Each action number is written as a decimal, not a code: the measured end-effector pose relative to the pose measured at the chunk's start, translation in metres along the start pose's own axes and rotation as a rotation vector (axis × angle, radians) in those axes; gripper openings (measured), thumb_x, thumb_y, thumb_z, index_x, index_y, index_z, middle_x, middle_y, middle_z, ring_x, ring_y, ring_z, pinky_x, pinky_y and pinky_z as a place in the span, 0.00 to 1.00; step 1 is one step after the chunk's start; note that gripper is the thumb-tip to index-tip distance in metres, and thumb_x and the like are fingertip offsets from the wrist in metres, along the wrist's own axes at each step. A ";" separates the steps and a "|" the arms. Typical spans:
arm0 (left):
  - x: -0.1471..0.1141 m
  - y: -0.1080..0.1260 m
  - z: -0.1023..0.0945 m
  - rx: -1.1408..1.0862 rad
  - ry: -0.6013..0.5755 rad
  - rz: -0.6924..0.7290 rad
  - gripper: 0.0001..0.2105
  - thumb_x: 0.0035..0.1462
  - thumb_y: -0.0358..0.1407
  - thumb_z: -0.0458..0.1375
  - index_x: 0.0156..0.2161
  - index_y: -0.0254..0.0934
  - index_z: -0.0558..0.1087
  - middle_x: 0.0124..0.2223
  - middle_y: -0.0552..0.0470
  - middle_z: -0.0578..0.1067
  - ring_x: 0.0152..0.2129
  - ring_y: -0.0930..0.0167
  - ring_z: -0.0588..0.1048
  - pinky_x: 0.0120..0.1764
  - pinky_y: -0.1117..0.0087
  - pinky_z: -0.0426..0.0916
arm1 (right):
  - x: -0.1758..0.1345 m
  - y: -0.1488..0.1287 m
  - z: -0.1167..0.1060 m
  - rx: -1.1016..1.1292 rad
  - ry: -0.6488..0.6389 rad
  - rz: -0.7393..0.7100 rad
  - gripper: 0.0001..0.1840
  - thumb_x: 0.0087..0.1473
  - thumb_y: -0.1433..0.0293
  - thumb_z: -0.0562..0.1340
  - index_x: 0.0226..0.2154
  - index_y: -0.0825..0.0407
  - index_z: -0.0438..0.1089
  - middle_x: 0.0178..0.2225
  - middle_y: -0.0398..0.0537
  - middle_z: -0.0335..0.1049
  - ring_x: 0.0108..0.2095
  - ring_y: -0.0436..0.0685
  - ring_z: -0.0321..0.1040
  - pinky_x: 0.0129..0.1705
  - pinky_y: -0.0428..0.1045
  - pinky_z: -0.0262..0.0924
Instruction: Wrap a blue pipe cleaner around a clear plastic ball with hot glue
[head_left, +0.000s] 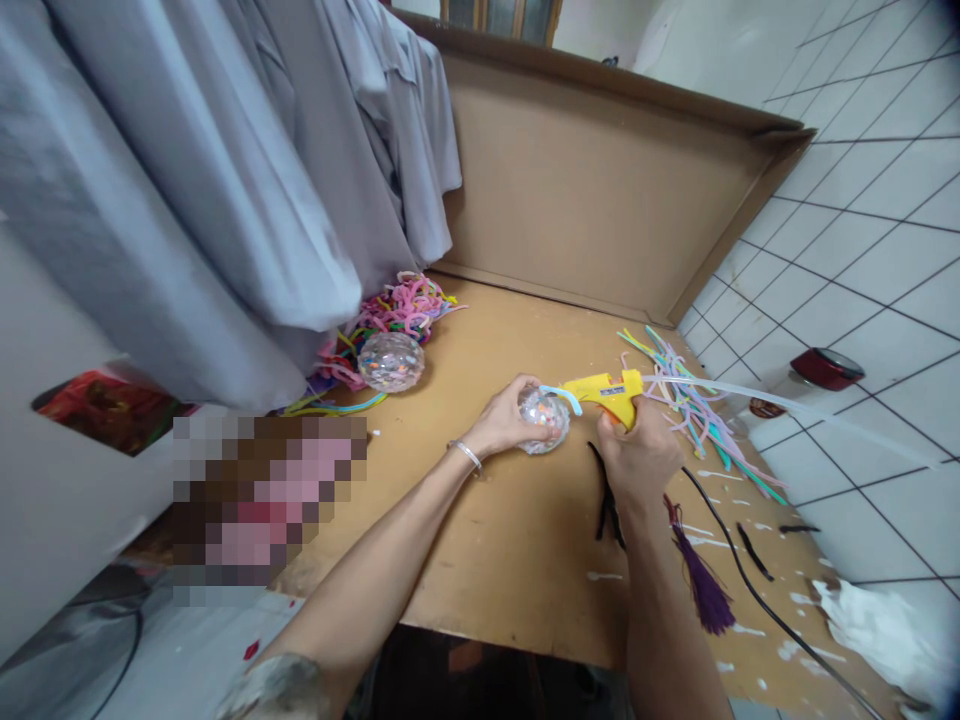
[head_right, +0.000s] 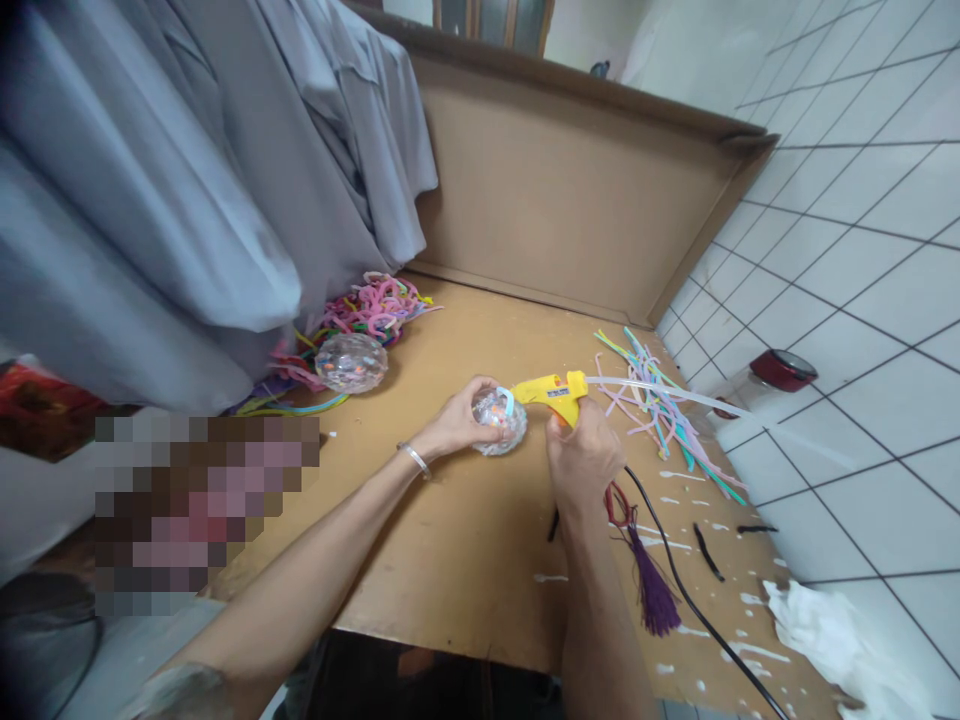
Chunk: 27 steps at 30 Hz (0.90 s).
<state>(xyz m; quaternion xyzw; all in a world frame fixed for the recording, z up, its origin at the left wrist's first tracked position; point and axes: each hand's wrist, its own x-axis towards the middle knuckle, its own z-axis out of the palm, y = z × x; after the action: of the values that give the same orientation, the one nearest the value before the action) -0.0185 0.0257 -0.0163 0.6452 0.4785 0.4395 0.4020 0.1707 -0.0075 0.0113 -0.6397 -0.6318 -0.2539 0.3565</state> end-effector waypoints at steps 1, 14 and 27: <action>0.000 0.001 0.000 0.006 0.000 -0.005 0.33 0.34 0.38 0.71 0.49 0.39 0.66 0.48 0.49 0.74 0.45 0.63 0.74 0.50 0.62 0.67 | 0.000 0.000 0.000 -0.001 -0.001 -0.002 0.14 0.53 0.64 0.56 0.39 0.54 0.69 0.28 0.49 0.70 0.28 0.57 0.63 0.29 0.48 0.47; -0.001 0.002 0.000 0.009 0.002 -0.007 0.33 0.34 0.38 0.71 0.49 0.39 0.66 0.48 0.49 0.75 0.46 0.62 0.74 0.50 0.62 0.68 | 0.001 -0.001 -0.005 -0.040 0.037 -0.033 0.11 0.52 0.65 0.57 0.37 0.53 0.69 0.27 0.47 0.68 0.27 0.55 0.61 0.29 0.48 0.47; -0.001 0.005 0.000 0.018 0.008 -0.003 0.32 0.34 0.36 0.71 0.48 0.40 0.67 0.47 0.50 0.75 0.45 0.62 0.74 0.50 0.61 0.68 | 0.001 0.000 -0.003 -0.037 0.045 -0.045 0.11 0.53 0.65 0.56 0.37 0.52 0.69 0.28 0.47 0.69 0.28 0.56 0.62 0.30 0.48 0.49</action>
<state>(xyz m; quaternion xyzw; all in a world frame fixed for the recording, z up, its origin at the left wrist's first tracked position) -0.0176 0.0232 -0.0115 0.6464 0.4850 0.4373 0.3946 0.1714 -0.0092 0.0142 -0.6259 -0.6331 -0.2878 0.3532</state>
